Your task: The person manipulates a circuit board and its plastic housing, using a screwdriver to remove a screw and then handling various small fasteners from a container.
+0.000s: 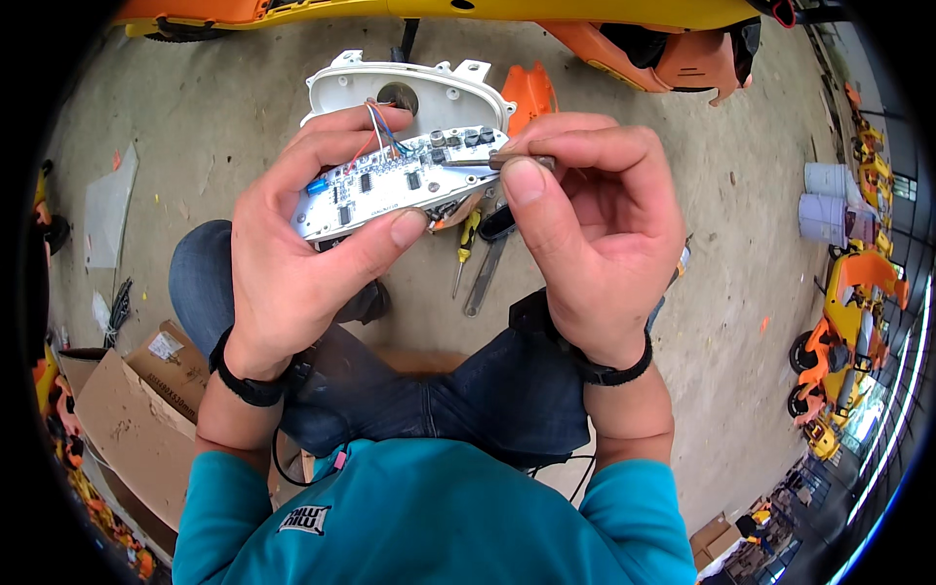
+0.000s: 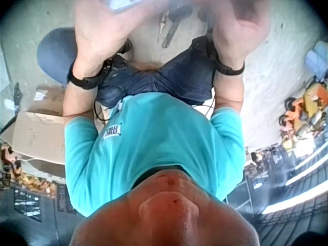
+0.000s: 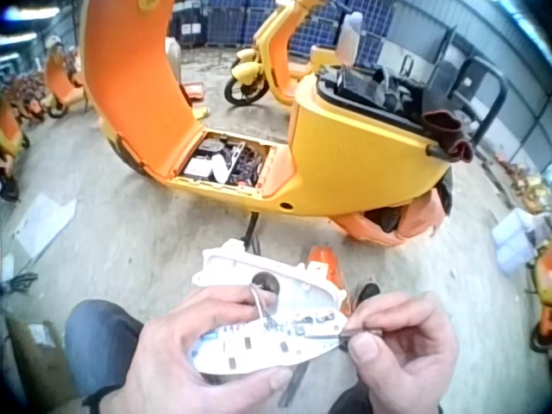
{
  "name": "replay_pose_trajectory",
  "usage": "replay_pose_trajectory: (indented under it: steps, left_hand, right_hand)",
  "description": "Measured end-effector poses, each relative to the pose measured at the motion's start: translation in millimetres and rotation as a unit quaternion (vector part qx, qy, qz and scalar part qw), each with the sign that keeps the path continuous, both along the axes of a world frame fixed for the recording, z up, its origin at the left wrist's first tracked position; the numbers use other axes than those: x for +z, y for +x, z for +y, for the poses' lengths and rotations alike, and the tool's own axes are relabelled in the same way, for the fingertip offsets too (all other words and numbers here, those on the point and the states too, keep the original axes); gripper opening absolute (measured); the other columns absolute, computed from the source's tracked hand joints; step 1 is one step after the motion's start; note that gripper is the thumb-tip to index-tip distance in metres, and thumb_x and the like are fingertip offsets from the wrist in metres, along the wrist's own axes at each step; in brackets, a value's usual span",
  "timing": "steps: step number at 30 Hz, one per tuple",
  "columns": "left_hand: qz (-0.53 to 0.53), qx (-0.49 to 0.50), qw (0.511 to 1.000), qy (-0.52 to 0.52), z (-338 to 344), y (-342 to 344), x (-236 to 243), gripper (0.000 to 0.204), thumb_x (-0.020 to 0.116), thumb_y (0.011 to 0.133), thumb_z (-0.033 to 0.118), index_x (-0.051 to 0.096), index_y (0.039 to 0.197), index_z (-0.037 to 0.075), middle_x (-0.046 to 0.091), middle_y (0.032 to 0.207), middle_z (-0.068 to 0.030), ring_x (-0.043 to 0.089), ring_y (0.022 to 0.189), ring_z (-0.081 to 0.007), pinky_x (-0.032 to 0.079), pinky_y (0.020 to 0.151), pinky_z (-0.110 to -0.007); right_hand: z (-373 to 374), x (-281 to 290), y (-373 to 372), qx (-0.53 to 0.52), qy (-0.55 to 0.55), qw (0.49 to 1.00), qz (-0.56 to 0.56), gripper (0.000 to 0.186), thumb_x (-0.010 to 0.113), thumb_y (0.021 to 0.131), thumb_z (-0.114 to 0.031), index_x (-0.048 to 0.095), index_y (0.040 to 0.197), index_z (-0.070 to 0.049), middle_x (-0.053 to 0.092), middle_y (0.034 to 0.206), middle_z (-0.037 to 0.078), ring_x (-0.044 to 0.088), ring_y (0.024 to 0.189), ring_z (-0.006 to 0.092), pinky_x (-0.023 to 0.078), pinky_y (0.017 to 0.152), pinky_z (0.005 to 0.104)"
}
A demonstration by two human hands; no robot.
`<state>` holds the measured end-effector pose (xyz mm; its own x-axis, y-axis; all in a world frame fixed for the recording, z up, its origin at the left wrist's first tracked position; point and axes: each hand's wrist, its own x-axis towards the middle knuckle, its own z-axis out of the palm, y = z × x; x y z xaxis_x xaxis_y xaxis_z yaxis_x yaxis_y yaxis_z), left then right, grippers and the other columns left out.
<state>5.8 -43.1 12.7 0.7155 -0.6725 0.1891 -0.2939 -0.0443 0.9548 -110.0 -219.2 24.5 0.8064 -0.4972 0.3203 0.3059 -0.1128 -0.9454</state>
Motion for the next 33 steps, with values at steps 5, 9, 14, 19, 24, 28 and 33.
replay_pose_trajectory:
  steps: [5, 9, 14, 19, 24, 28, 33]
  left_hand:
    - [0.025, -0.026, 0.999, -0.026, 0.1, 1.4, -2.5, 0.040, 0.079, 0.078, 0.003, 0.063, 0.113, -0.006, 0.061, 0.129, -0.0165, 0.060, 0.116, -0.0210, 0.047, 0.099, -0.032]
    - [0.032, -0.030, 0.999, -0.022, 1.2, 1.2, -0.8, 0.040, 0.078, 0.078, 0.002, 0.063, 0.113, -0.007, 0.061, 0.130, -0.0171, 0.060, 0.115, -0.0209, 0.048, 0.098, -0.033]
    - [0.027, -0.038, 0.999, -0.025, -0.7, 1.1, -2.3, 0.040, 0.079, 0.078, 0.003, 0.063, 0.113, -0.007, 0.061, 0.130, -0.0168, 0.061, 0.115, -0.0206, 0.049, 0.098, -0.033]
    - [0.024, -0.028, 0.999, -0.017, 0.3, 0.3, 0.4, 0.041, 0.080, 0.076, 0.005, 0.063, 0.113, -0.006, 0.061, 0.129, -0.0164, 0.061, 0.115, -0.0206, 0.048, 0.098, -0.033]
    - [-0.014, -0.017, 1.000, -0.014, -0.1, 0.3, 0.0, 0.042, 0.081, 0.075, 0.006, 0.064, 0.112, -0.005, 0.062, 0.129, -0.0169, 0.060, 0.117, -0.0221, 0.048, 0.100, -0.034]
    - [-0.033, -0.017, 0.999, -0.012, -0.4, 1.5, -0.7, 0.043, 0.081, 0.074, 0.006, 0.063, 0.111, -0.004, 0.062, 0.130, -0.0172, 0.059, 0.119, -0.0237, 0.047, 0.101, -0.036]
    - [-0.069, -0.016, 0.997, -0.029, -0.7, 0.5, 0.6, 0.050, 0.082, 0.072, 0.006, 0.060, 0.115, -0.002, 0.061, 0.131, -0.0183, 0.059, 0.119, -0.0261, 0.047, 0.101, -0.037]
  right_hand:
    - [-0.3, -1.2, 0.5, 0.009, -0.005, 1.000, -0.007, 0.020, 0.067, 0.088, 0.006, 0.055, 0.104, 0.001, 0.064, 0.108, 0.014, 0.062, 0.095, 0.0143, 0.050, 0.081, 0.0256]
    - [1.1, -0.8, 1.3, 0.014, -0.009, 1.000, -0.009, 0.020, 0.066, 0.088, 0.007, 0.055, 0.104, 0.001, 0.064, 0.109, 0.015, 0.063, 0.095, 0.0146, 0.051, 0.082, 0.0262]
    - [1.0, -2.1, -0.1, 0.020, -0.023, 1.000, -0.005, 0.021, 0.065, 0.088, 0.008, 0.054, 0.105, 0.001, 0.063, 0.109, 0.016, 0.062, 0.094, 0.0146, 0.051, 0.082, 0.0257]
    - [-0.7, -1.3, 0.5, 0.038, -0.001, 0.999, -0.032, 0.021, 0.063, 0.088, 0.009, 0.053, 0.105, 0.002, 0.062, 0.109, 0.018, 0.062, 0.093, 0.0146, 0.054, 0.076, 0.0263]
    - [-0.3, -2.6, 2.0, 0.031, -0.009, 0.999, -0.034, 0.020, 0.063, 0.089, 0.009, 0.053, 0.105, 0.002, 0.061, 0.109, 0.018, 0.062, 0.093, 0.0154, 0.055, 0.075, 0.0269]
    - [-0.9, -2.7, 1.1, 0.032, -0.025, 0.999, -0.027, 0.021, 0.063, 0.088, 0.009, 0.052, 0.105, 0.002, 0.061, 0.109, 0.018, 0.062, 0.094, 0.0167, 0.055, 0.079, 0.0281]
    - [-1.1, 1.7, -2.5, 0.028, -0.009, 0.999, -0.036, 0.020, 0.062, 0.089, 0.006, 0.051, 0.105, 0.000, 0.060, 0.109, 0.018, 0.061, 0.092, 0.0161, 0.054, 0.080, 0.0293]
